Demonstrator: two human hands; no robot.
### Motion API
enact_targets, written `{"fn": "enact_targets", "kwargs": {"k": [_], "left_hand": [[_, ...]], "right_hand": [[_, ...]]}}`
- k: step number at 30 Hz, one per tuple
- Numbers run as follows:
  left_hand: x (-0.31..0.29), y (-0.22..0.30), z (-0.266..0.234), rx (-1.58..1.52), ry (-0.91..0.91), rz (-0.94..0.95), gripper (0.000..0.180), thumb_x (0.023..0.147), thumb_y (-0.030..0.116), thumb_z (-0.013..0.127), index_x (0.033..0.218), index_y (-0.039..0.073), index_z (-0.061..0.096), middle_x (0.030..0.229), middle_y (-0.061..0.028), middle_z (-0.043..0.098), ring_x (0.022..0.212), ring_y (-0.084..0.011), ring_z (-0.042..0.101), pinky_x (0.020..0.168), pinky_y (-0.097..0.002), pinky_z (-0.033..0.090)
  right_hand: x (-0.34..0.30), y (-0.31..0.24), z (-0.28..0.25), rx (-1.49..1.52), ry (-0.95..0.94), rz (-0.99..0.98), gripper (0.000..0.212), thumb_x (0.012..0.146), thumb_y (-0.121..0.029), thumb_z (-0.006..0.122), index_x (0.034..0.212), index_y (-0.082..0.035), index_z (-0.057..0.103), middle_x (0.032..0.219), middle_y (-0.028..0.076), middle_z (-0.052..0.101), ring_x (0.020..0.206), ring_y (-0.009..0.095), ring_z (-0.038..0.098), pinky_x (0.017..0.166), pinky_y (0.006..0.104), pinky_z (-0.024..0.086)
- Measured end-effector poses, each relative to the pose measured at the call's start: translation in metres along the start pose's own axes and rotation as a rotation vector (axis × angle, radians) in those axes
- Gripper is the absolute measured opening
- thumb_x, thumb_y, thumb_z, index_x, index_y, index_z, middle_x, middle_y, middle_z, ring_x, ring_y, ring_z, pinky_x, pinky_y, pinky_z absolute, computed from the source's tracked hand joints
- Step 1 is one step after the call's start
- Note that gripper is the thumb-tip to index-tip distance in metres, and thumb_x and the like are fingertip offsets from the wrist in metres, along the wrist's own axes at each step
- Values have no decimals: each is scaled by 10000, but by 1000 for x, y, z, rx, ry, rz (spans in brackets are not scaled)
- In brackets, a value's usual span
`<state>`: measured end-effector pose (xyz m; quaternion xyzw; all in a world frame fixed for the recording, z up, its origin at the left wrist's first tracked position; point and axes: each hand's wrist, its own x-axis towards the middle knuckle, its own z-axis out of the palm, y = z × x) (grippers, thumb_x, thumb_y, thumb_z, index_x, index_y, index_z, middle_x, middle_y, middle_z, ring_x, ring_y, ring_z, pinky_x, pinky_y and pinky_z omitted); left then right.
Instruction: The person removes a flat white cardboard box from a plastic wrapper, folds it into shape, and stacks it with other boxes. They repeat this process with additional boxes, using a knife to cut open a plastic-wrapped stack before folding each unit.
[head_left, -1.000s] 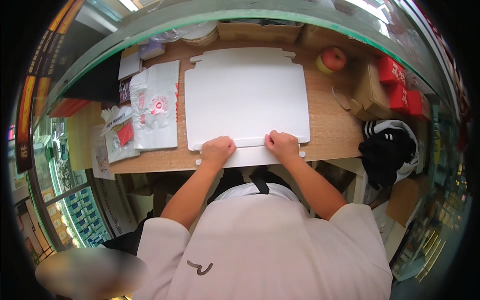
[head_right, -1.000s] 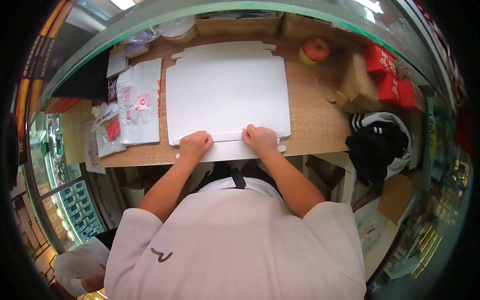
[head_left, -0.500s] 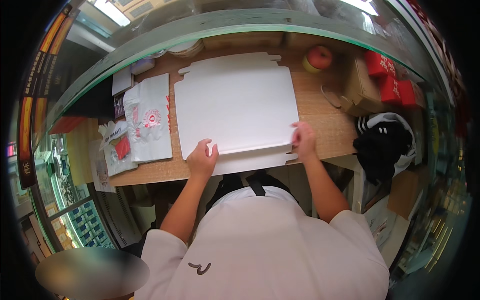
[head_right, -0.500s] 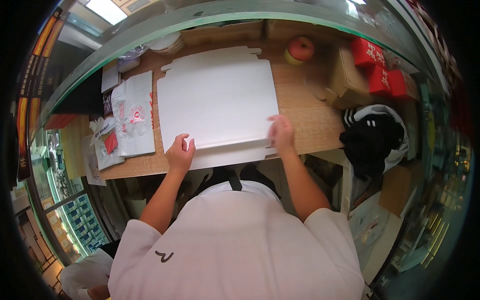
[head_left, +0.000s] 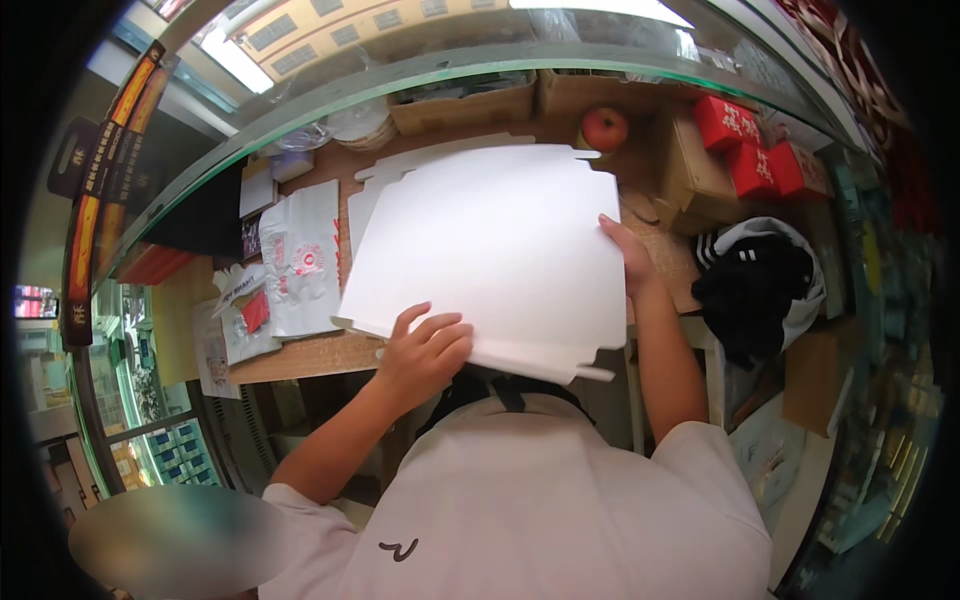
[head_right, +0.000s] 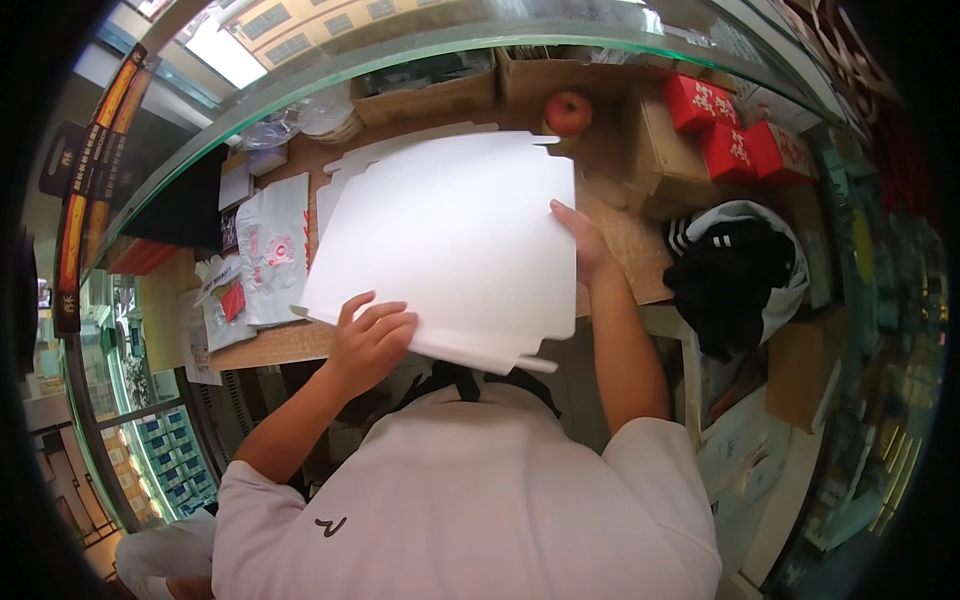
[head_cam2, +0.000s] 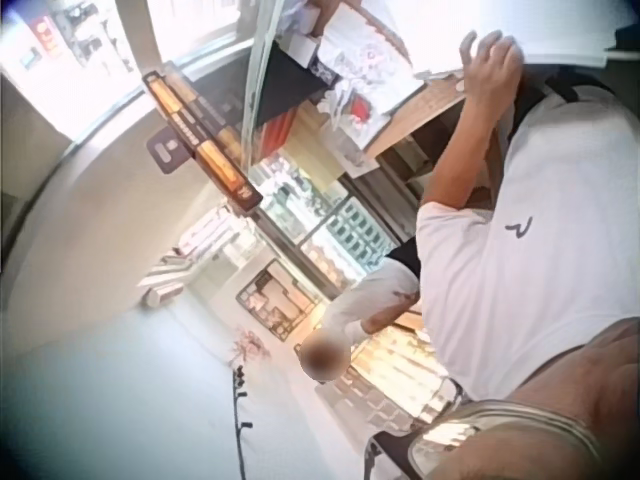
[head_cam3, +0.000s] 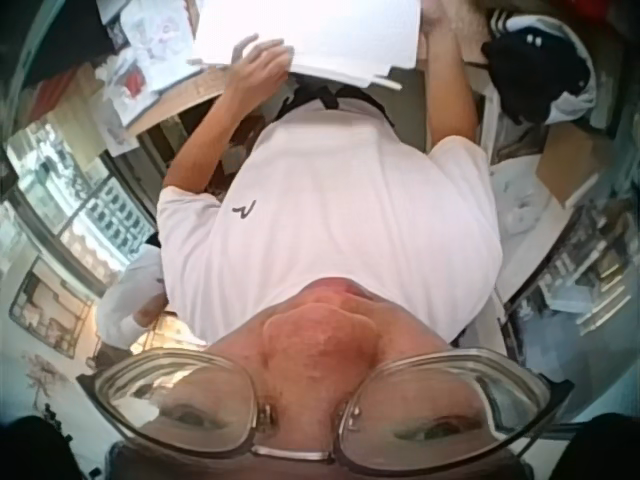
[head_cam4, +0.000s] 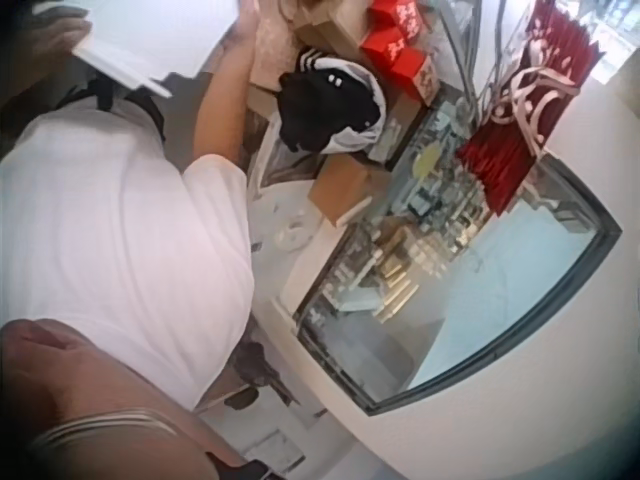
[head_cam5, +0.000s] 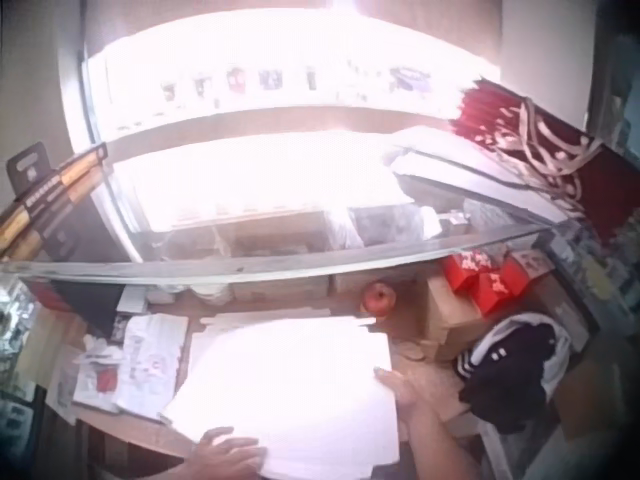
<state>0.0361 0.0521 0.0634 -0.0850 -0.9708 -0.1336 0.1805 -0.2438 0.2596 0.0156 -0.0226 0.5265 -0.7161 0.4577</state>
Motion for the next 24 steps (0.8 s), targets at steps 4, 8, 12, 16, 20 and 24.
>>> {"fn": "enact_targets", "kwargs": {"k": [4, 8, 12, 16, 20, 24], "left_hand": [[-41, -33, -20, 313, -13, -205, 276, 765, 50, 590, 1034, 112, 581, 1270, -97, 534, 1211, -266, 472, 1041, -494, 261], [-49, -12, -15, 159, 154, -518, 401, 741, 24, 569, 1142, 46, 577, 1277, -199, 496, 1276, -333, 389, 1045, -539, 254], [-41, 68, 26, -94, -179, -298, 587, 730, 256, 715, 1205, -14, 500, 1343, -152, 447, 1266, -302, 407, 1047, -477, 310], [-78, 52, 64, 53, -245, -347, 595, 705, 185, 712, 1213, -20, 480, 1356, -160, 420, 1263, -293, 401, 1036, -464, 321], [-110, 24, 78, 21, -81, -301, 466, 711, 98, 674, 1137, -22, 529, 1231, -164, 501, 1159, -299, 472, 970, -383, 400], [-113, -5, 64, -28, 5, -300, 331, 731, 86, 618, 1039, -23, 562, 984, -132, 541, 925, -280, 530, 842, -340, 451]], "right_hand": [[-21, 11, 2, 74, -109, -86, 362, 898, -209, 520, 1154, 47, 509, 1077, 149, 608, 953, 240, 615, 844, 358, 506], [-56, 86, 22, 302, -45, 36, 344, 919, -137, 511, 1218, 25, 458, 1174, 131, 579, 1034, 250, 598, 908, 408, 495], [-82, 155, 59, 558, 212, 6, 306, 949, -133, 472, 1228, -12, 446, 1199, 116, 548, 1131, 256, 526, 985, 444, 428], [-96, 175, 85, 584, 284, 82, 330, 952, -188, 482, 1229, -13, 448, 1211, 123, 541, 1136, 250, 517, 975, 424, 426], [-104, 168, 76, -40, 60, 445, 302, 933, -258, 524, 1108, -14, 554, 1031, 146, 634, 1001, 257, 601, 865, 399, 497], [-115, 160, 98, -1182, -17, -643, 272, 802, -160, 663, 1040, -36, 616, 1049, 151, 642, 1006, 318, 601, 844, 400, 490]]}}
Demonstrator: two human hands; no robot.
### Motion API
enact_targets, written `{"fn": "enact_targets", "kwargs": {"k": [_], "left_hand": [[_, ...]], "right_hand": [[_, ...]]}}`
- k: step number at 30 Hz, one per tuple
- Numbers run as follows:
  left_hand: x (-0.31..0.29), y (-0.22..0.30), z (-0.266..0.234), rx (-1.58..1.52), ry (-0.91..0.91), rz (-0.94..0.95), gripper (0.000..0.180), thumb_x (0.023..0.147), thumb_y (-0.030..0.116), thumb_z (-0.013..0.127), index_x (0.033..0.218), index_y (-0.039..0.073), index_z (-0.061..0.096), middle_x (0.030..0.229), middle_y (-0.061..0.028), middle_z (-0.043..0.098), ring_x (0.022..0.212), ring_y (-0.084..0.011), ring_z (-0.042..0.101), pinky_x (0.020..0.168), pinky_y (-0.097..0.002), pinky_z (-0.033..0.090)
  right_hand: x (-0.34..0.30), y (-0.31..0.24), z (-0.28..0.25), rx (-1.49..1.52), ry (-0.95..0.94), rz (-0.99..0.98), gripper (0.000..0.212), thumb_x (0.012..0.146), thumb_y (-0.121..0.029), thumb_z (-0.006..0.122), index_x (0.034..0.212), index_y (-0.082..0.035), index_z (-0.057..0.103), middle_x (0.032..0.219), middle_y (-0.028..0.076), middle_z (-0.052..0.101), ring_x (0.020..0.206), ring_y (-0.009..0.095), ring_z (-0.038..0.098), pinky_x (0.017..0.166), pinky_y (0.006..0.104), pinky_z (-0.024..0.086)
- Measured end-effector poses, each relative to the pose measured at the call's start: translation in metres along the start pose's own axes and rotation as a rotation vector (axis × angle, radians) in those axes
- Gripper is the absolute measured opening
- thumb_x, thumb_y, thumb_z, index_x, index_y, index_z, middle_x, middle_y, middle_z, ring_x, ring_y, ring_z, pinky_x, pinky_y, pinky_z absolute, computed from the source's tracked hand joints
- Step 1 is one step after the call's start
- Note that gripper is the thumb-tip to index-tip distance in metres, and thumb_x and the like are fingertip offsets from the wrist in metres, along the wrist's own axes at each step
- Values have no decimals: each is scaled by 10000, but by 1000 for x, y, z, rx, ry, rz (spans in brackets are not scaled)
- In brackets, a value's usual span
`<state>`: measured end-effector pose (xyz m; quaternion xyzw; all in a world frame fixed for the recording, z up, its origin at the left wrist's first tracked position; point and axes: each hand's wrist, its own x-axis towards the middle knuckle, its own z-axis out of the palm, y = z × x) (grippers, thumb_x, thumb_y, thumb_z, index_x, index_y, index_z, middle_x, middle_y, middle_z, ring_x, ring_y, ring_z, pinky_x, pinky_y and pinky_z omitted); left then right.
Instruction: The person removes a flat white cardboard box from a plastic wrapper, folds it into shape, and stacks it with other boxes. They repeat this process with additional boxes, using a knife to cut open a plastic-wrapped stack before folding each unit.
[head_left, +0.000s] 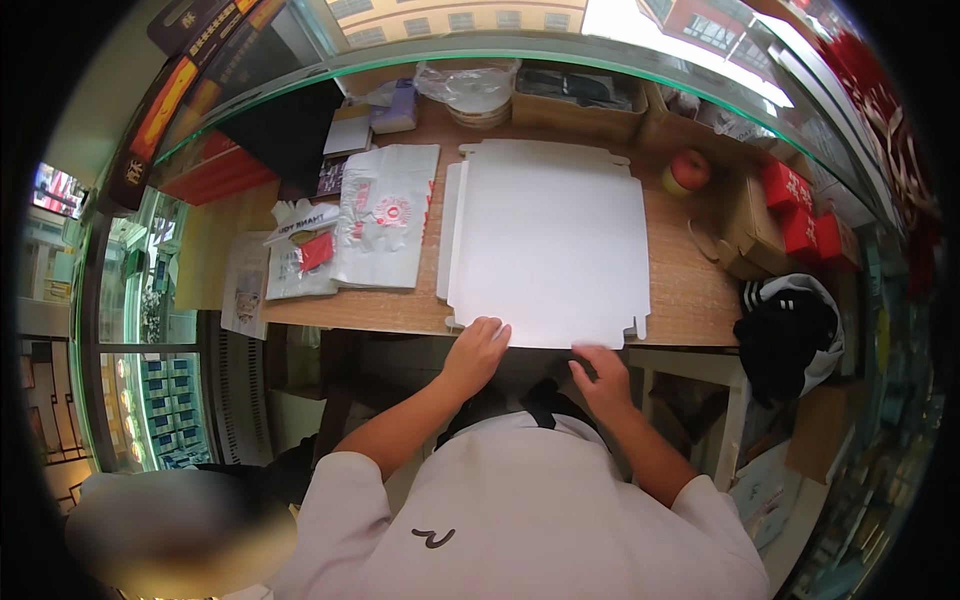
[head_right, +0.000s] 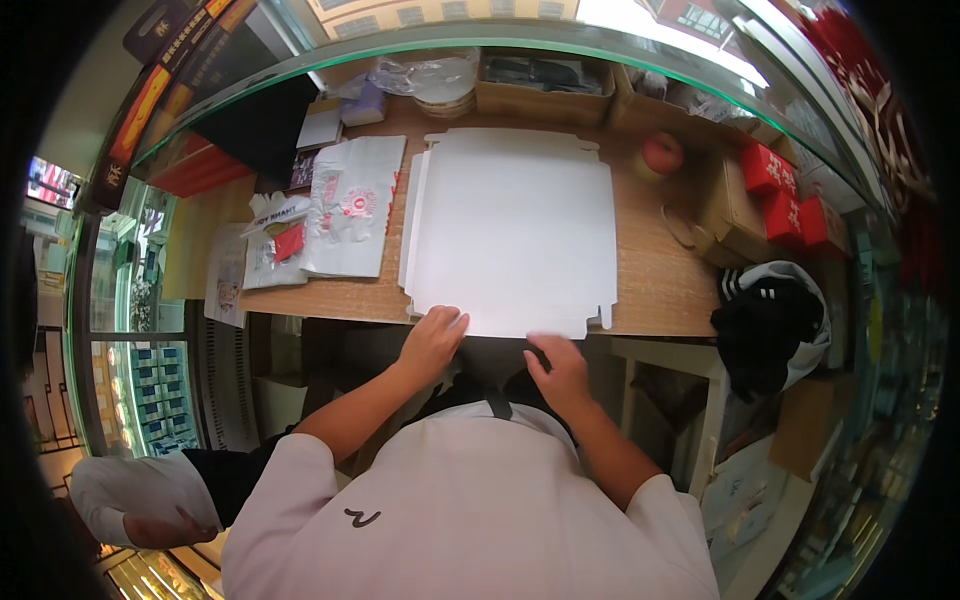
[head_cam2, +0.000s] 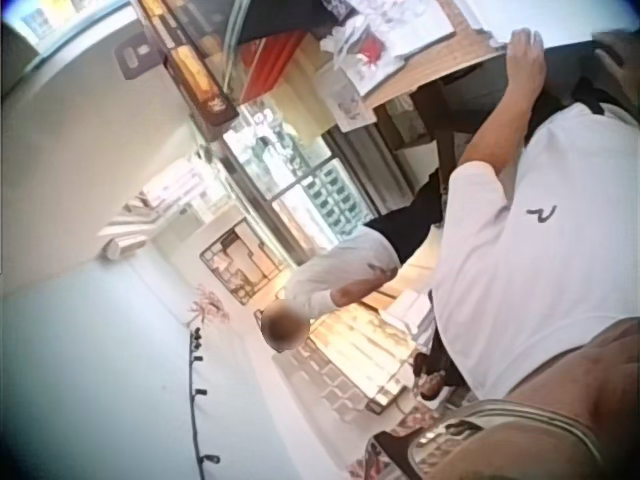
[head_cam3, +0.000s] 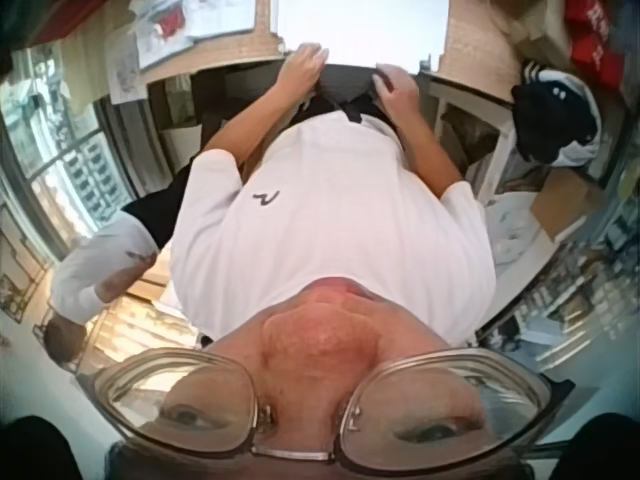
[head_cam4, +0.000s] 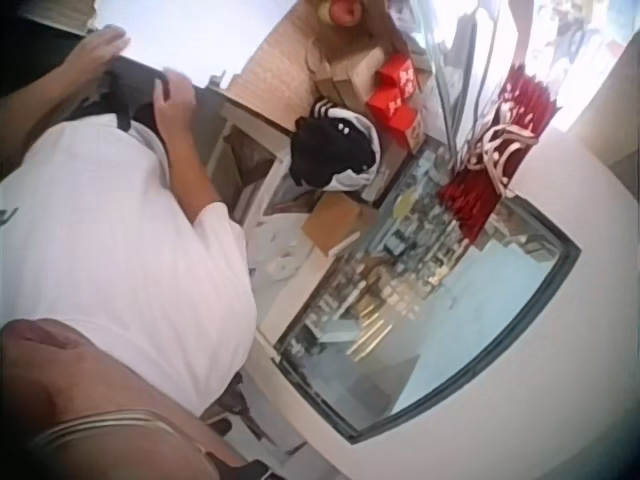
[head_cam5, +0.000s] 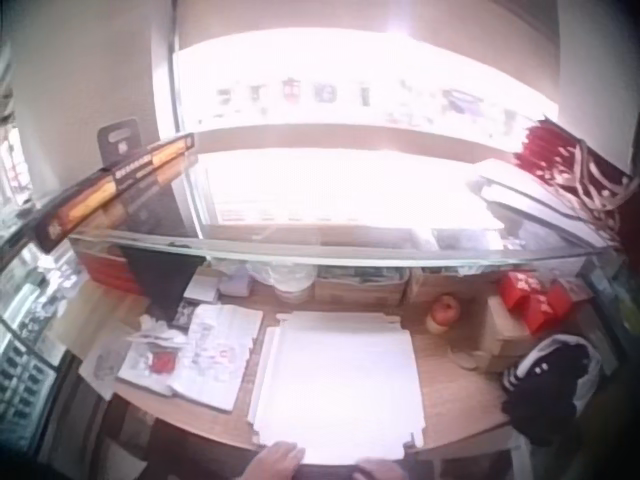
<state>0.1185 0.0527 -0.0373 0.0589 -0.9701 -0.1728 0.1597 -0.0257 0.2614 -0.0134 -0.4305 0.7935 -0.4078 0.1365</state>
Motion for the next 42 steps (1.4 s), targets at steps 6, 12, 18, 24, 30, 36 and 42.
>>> {"fn": "enact_targets", "kwargs": {"k": [6, 12, 18, 24, 30, 36, 42], "left_hand": [[3, -29, 10, -209, -96, -38, 141, 791, 45, 580, 931, 67, 575, 891, -105, 559, 856, -294, 558, 689, -377, 479], [45, -31, 16, 17, 0, -125, 144, 794, 139, 571, 907, 53, 542, 928, -121, 546, 870, -302, 544, 736, -396, 452], [33, -29, 24, 138, 48, 252, 152, 700, 91, 551, 839, 31, 534, 847, -87, 495, 813, -224, 512, 696, -313, 441], [47, -36, 21, 286, -202, 369, 136, 677, 96, 566, 793, 28, 544, 789, -90, 482, 787, -222, 508, 650, -276, 455], [58, -30, 28, 161, -196, 230, 78, 696, 95, 577, 737, 46, 533, 771, -99, 496, 772, -243, 511, 666, -304, 459], [40, -65, 22, -9, -166, -34, 154, 773, 175, 627, 798, 51, 540, 811, -103, 503, 797, -257, 509, 700, -349, 444], [86, -48, 13, 158, -274, -221, 289, 798, 300, 644, 869, 38, 547, 824, -161, 574, 808, -330, 570, 746, -448, 462]], "right_hand": [[29, 51, 3, -258, -20, -199, 183, 734, -66, 675, 913, -69, 639, 1008, 91, 641, 1004, 295, 582, 863, 381, 471], [69, 62, 1, -335, 31, 34, 178, 761, -191, 690, 855, -52, 630, 816, 116, 611, 812, 304, 568, 717, 392, 453], [60, 61, 11, -374, 46, -203, 121, 723, -100, 667, 820, -68, 602, 888, 98, 561, 816, 292, 532, 716, 391, 439], [66, 44, 25, -286, -22, -320, 156, 717, -60, 673, 855, -42, 602, 883, 92, 546, 834, 268, 534, 741, 358, 455], [76, 50, 37, -330, -125, -311, 72, 745, -35, 612, 813, -43, 592, 854, 86, 560, 829, 269, 539, 732, 352, 463], [81, 67, 12, -271, -188, -85, 46, 773, -84, 600, 799, -48, 590, 829, 112, 578, 861, 295, 549, 747, 379, 460], [115, 58, -12, -659, -191, 163, 345, 747, -297, 713, 909, -34, 559, 839, 156, 609, 835, 302, 592, 731, 427, 471]]}}
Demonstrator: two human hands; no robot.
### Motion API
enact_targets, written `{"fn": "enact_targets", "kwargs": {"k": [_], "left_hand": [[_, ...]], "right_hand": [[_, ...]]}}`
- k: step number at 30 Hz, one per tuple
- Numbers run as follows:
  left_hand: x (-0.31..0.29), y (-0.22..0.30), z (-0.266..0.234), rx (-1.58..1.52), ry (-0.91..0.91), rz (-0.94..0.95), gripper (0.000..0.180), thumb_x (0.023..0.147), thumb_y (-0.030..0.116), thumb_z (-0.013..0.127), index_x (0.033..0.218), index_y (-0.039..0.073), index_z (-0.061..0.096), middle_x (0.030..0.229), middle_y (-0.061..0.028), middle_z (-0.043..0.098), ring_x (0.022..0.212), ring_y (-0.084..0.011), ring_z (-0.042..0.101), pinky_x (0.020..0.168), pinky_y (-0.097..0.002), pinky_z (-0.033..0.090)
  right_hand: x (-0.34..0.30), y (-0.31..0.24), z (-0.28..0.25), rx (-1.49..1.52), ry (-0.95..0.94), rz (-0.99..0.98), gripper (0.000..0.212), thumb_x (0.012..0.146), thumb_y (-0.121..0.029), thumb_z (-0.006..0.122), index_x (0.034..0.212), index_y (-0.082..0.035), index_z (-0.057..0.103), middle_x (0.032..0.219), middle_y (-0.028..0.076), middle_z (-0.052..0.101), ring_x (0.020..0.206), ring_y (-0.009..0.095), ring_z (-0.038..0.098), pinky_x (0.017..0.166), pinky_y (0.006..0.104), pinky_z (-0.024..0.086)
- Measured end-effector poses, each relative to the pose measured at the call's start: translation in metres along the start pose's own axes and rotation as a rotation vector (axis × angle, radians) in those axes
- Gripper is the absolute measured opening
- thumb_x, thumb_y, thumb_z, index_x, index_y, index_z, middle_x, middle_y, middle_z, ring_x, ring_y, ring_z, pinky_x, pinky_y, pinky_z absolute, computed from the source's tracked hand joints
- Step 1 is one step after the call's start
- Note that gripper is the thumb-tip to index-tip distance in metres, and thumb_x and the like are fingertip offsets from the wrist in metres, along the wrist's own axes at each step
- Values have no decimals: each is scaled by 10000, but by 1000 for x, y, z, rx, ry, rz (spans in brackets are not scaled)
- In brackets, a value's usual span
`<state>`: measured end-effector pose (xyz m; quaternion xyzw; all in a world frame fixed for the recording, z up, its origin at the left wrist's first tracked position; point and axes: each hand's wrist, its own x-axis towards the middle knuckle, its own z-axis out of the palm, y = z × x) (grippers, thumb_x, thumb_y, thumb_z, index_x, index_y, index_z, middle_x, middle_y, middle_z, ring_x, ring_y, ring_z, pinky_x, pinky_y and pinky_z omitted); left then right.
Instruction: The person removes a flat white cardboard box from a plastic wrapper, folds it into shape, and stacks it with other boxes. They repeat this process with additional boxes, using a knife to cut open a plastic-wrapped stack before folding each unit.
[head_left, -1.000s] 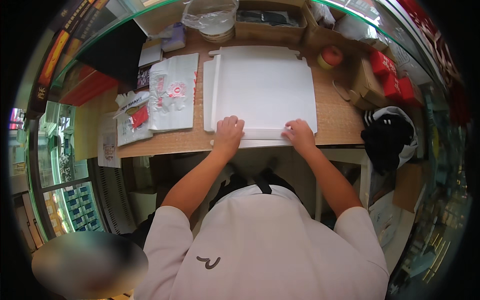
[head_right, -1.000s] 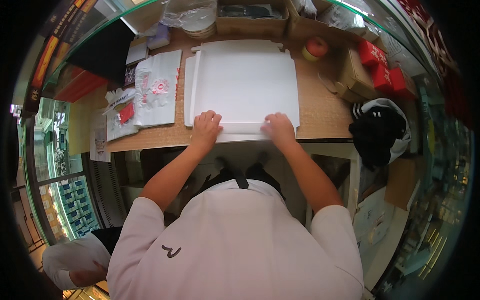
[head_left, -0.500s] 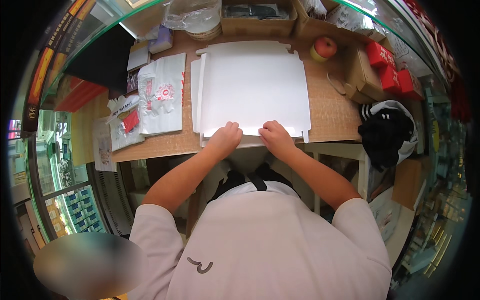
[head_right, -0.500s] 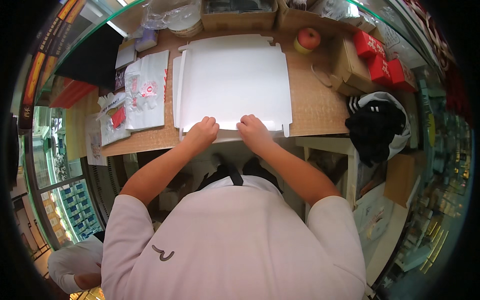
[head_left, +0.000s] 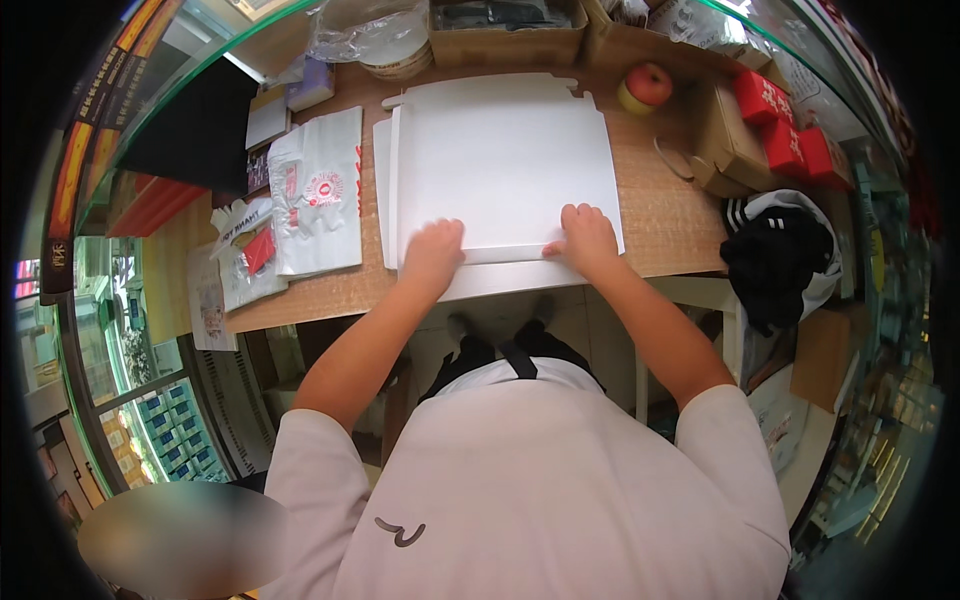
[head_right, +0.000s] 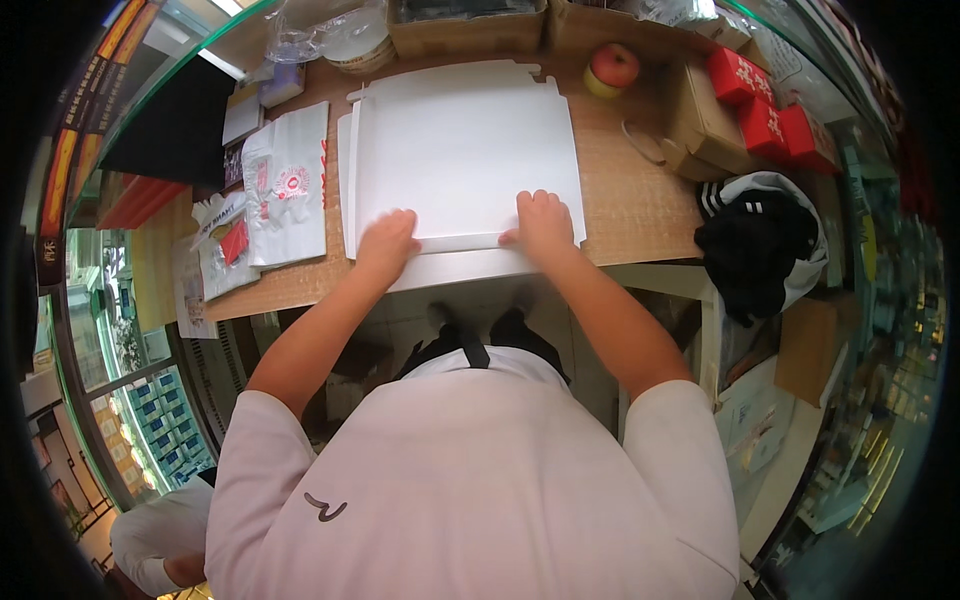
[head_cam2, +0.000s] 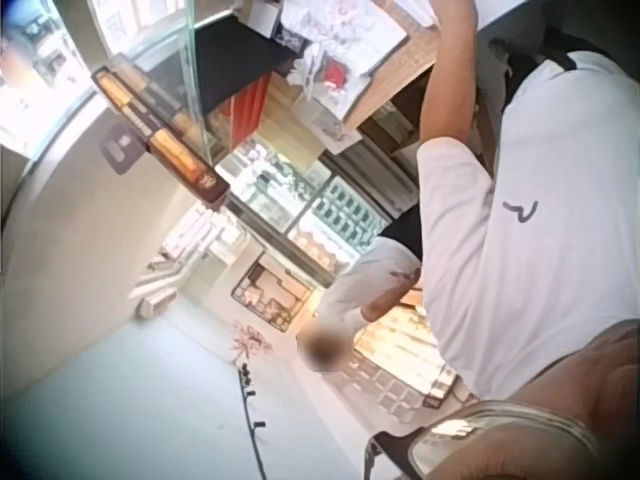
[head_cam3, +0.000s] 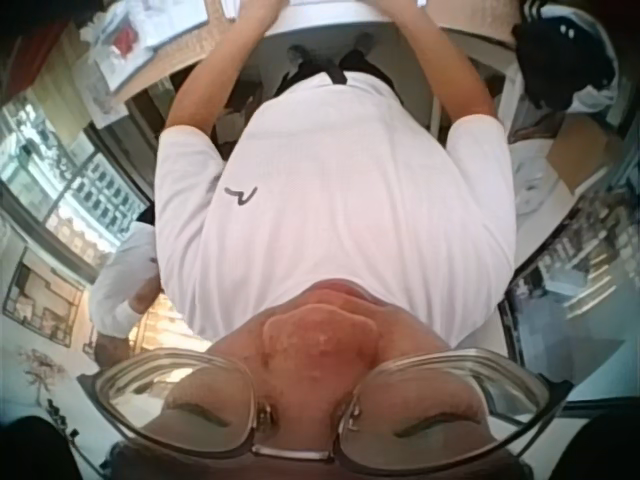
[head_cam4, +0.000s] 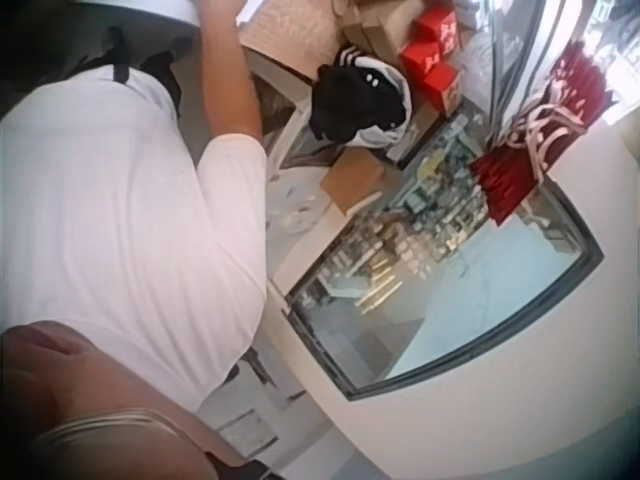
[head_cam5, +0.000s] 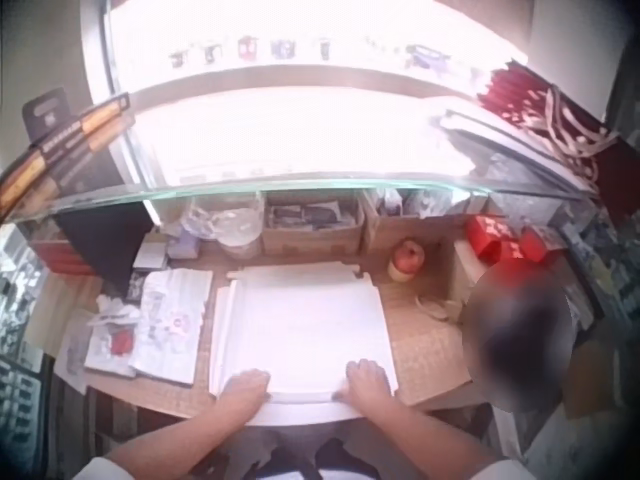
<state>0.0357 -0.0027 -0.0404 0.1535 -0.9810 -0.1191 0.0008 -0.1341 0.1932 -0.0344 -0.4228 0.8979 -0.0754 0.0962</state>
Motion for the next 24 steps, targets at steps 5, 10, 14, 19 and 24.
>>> {"fn": "enact_targets", "kwargs": {"k": [5, 10, 14, 19, 24], "left_hand": [[-2, 17, 35, -130, 15, -65, 264, 855, 302, 554, 763, 55, 541, 727, -160, 598, 663, -342, 605, 607, -446, 484], [-5, 6, 41, -81, 194, 22, 274, 844, 286, 577, 667, 80, 540, 635, -107, 579, 568, -301, 590, 530, -417, 479], [-13, 7, 49, -119, 310, -70, 314, 829, 253, 589, 576, 82, 514, 559, -101, 537, 511, -287, 546, 477, -408, 435], [-13, 2, 43, -364, 301, -328, 339, 809, 285, 585, 559, 79, 485, 551, -115, 511, 508, -299, 504, 484, -409, 407], [-13, 14, 23, -627, 385, -456, 192, 786, 269, 652, 789, 86, 595, 737, -82, 595, 592, -262, 536, 551, -372, 428]], "right_hand": [[-10, -58, 32, 153, -56, -87, 295, 819, -349, 619, 784, -58, 580, 699, 129, 625, 691, 294, 627, 625, 414, 498], [-9, -48, 58, 153, 203, -63, 352, 848, -346, 562, 602, -95, 575, 548, 105, 572, 529, 307, 587, 511, 432, 467], [-23, -14, 50, 133, 290, 38, 326, 831, -303, 588, 582, -95, 564, 513, 103, 550, 469, 295, 546, 459, 408, 443], [-22, -3, 55, 534, 469, 268, 368, 856, -310, 574, 571, -79, 540, 493, 75, 532, 410, 228, 484, 413, 340, 388], [-12, 49, 37, 1824, 81, 557, 276, 884, -321, 569, 766, -71, 578, 520, 18, 514, 431, 94, 450, 402, 238, 330]]}}
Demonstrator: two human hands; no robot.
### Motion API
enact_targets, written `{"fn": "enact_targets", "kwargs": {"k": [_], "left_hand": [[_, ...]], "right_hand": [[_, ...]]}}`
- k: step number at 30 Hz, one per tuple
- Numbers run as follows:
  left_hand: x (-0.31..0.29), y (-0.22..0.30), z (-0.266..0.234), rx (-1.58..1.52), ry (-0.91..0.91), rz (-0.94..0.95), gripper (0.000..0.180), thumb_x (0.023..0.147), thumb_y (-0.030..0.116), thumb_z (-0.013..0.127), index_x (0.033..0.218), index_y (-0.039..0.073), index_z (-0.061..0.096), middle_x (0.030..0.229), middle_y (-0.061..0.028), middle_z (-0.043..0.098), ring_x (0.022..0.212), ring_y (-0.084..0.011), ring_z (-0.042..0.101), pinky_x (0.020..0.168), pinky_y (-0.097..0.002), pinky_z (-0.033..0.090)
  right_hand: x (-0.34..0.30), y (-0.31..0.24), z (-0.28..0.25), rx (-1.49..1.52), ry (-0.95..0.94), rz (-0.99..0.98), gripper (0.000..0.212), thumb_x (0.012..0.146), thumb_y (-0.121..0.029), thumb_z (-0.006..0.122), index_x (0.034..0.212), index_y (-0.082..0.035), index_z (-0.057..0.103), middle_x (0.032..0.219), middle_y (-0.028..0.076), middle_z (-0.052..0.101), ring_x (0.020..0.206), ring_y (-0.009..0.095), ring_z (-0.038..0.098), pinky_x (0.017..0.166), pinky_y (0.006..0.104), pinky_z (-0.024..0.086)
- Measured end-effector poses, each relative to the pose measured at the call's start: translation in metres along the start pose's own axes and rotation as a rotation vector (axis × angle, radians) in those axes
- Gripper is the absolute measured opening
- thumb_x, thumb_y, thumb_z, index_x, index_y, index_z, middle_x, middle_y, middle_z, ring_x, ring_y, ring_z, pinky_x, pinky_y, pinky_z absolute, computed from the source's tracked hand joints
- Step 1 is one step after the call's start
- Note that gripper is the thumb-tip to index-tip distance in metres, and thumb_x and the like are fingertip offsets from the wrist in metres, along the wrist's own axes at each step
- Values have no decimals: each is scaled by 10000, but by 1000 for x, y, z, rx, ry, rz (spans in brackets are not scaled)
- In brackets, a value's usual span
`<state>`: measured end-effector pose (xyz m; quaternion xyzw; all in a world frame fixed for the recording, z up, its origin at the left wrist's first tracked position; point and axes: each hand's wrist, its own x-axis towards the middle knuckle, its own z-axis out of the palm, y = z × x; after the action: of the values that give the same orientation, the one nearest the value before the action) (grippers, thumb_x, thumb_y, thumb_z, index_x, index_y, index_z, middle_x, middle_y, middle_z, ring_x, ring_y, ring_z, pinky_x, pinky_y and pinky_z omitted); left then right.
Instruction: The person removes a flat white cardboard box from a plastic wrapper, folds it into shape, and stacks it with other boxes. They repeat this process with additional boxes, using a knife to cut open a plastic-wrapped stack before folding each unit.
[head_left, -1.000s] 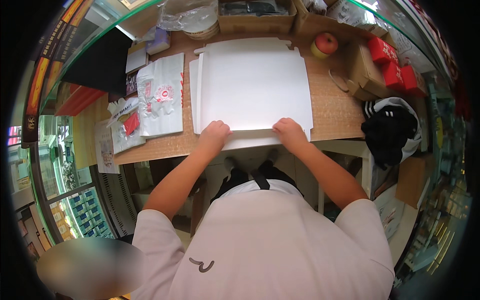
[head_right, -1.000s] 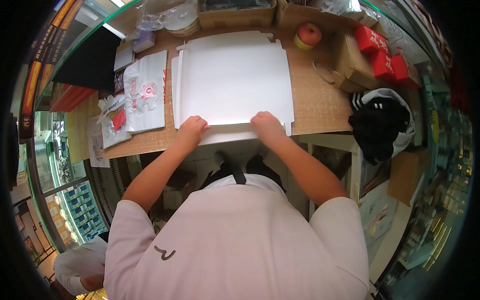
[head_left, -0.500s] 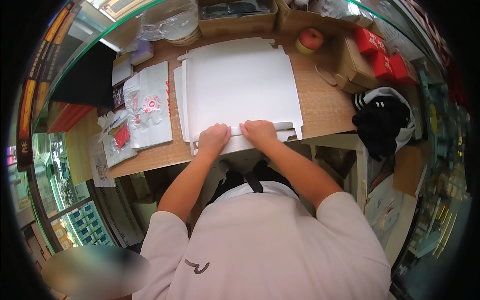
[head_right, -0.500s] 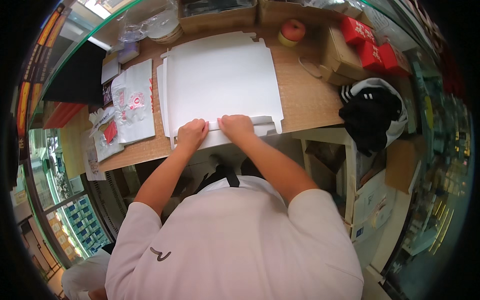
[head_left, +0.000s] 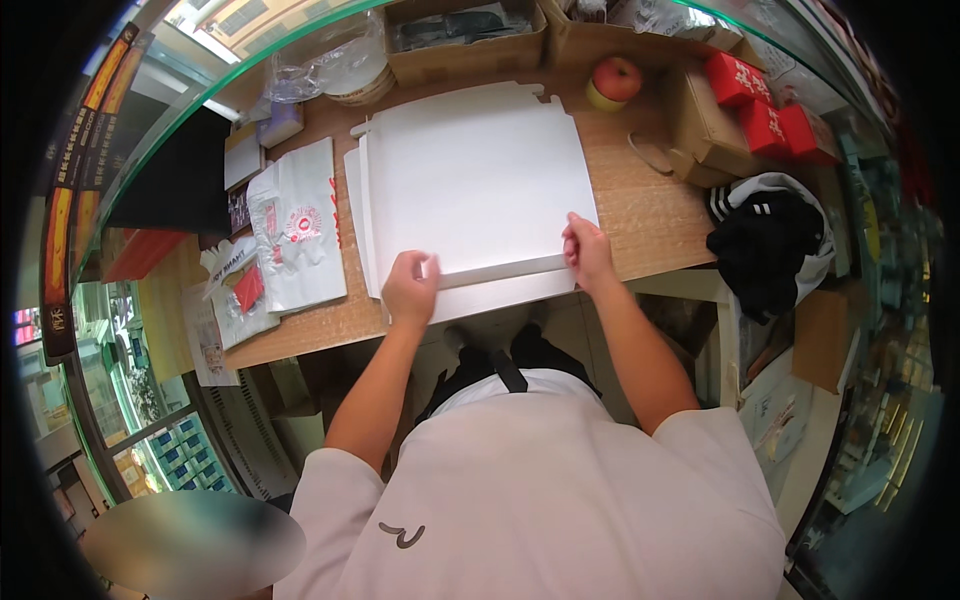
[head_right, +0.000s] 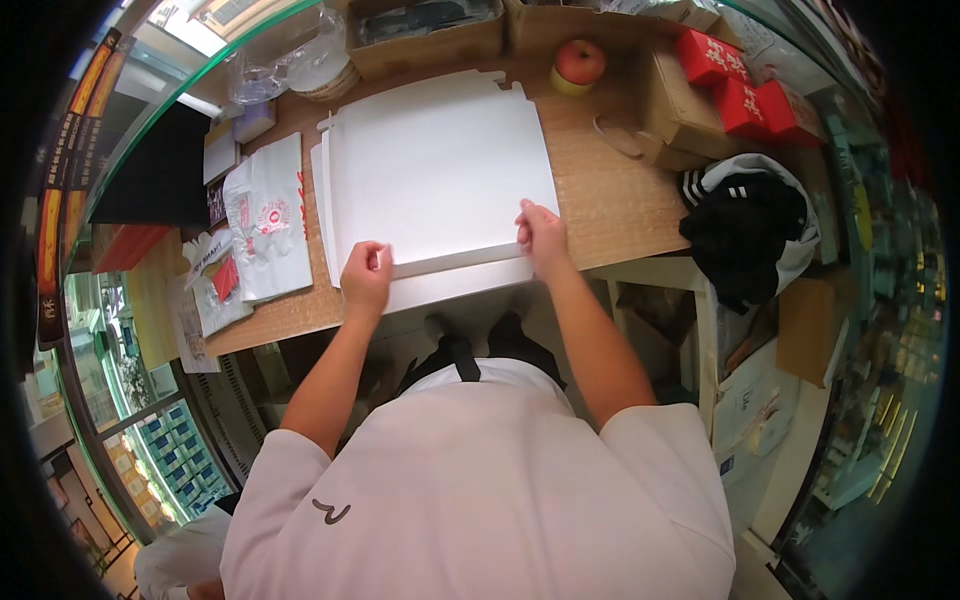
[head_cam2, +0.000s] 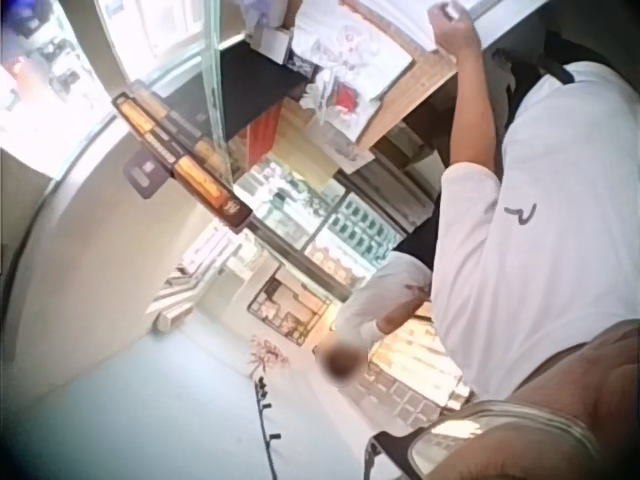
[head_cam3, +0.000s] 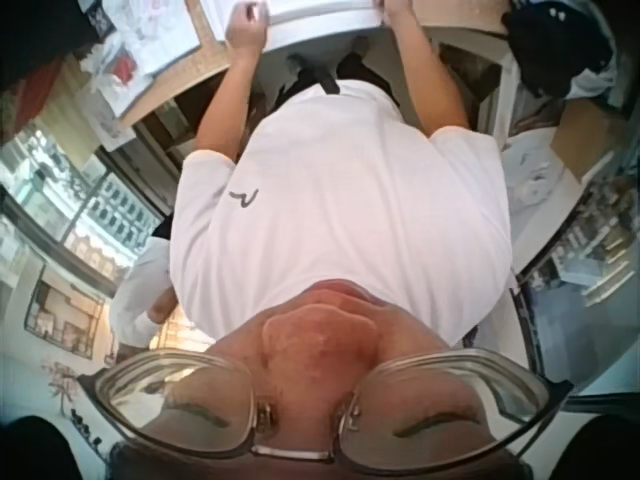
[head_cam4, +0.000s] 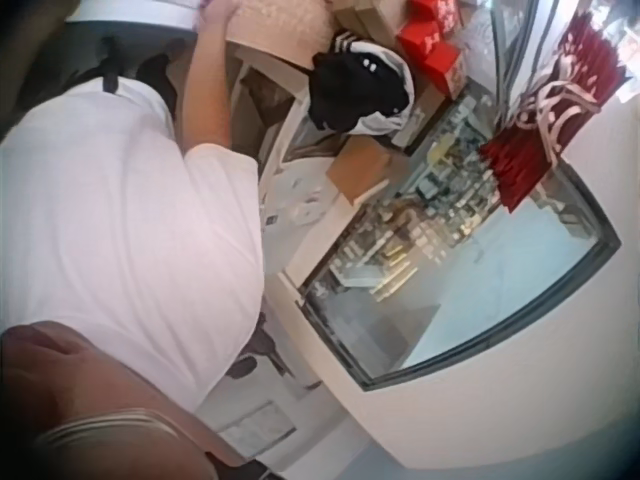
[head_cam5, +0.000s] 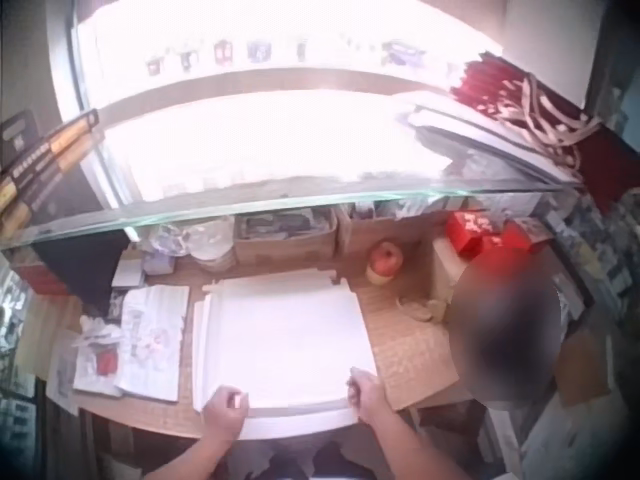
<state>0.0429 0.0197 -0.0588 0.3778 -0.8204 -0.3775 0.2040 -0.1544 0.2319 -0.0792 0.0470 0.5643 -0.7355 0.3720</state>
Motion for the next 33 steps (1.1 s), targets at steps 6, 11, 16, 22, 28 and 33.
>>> {"fn": "enact_targets", "kwargs": {"k": [6, 11, 16, 22, 28, 33], "left_hand": [[-12, 44, 11, 443, -247, 684, 339, 708, 180, 713, 1007, 121, 566, 1011, -34, 592, 1040, -213, 546, 981, -482, 331], [-27, 49, -35, 320, -381, 904, 242, 721, 123, 662, 943, 136, 568, 1092, -10, 597, 1117, -191, 528, 997, -500, 318], [-7, 34, -76, 591, -147, 798, 389, 737, 12, 546, 1120, 73, 569, 1232, -132, 539, 1226, -297, 449, 1041, -542, 253], [-68, 95, -53, 307, -541, 817, 525, 745, 58, 578, 1251, -28, 469, 1383, -184, 398, 1298, -347, 363, 1064, -511, 271], [-53, 1, -19, 413, -451, 689, 471, 751, -6, 554, 1212, -60, 470, 1359, -249, 391, 1263, -395, 381, 1026, -491, 329], [-48, -1, -36, 371, -491, 782, 418, 775, -88, 504, 1191, -48, 483, 1298, -247, 444, 1207, -428, 419, 996, -481, 357]], "right_hand": [[-9, -56, -30, -83, 221, -147, 300, 893, -297, 558, 1033, -31, 574, 743, 34, 582, 607, 95, 517, 524, 224, 402], [-13, -77, -43, -149, 86, -24, 357, 905, -260, 539, 1114, 29, 535, 998, 97, 619, 854, 171, 605, 735, 319, 502], [-37, -57, -58, 90, -93, 49, 356, 893, -211, 508, 1125, 58, 523, 1050, 141, 627, 937, 248, 623, 835, 412, 505], [-87, 29, 24, 536, 63, 62, 271, 949, -164, 468, 1134, 28, 517, 1146, 154, 582, 1058, 268, 571, 933, 445, 463], [-99, 49, 53, 64, -87, 363, 234, 933, -232, 499, 999, -16, 563, 929, 148, 657, 785, 218, 656, 689, 362, 544], [-112, 41, 25, -1156, 52, -981, 171, 783, -163, 603, 936, -87, 617, 1176, 111, 566, 1089, 281, 527, 915, 413, 420]]}}
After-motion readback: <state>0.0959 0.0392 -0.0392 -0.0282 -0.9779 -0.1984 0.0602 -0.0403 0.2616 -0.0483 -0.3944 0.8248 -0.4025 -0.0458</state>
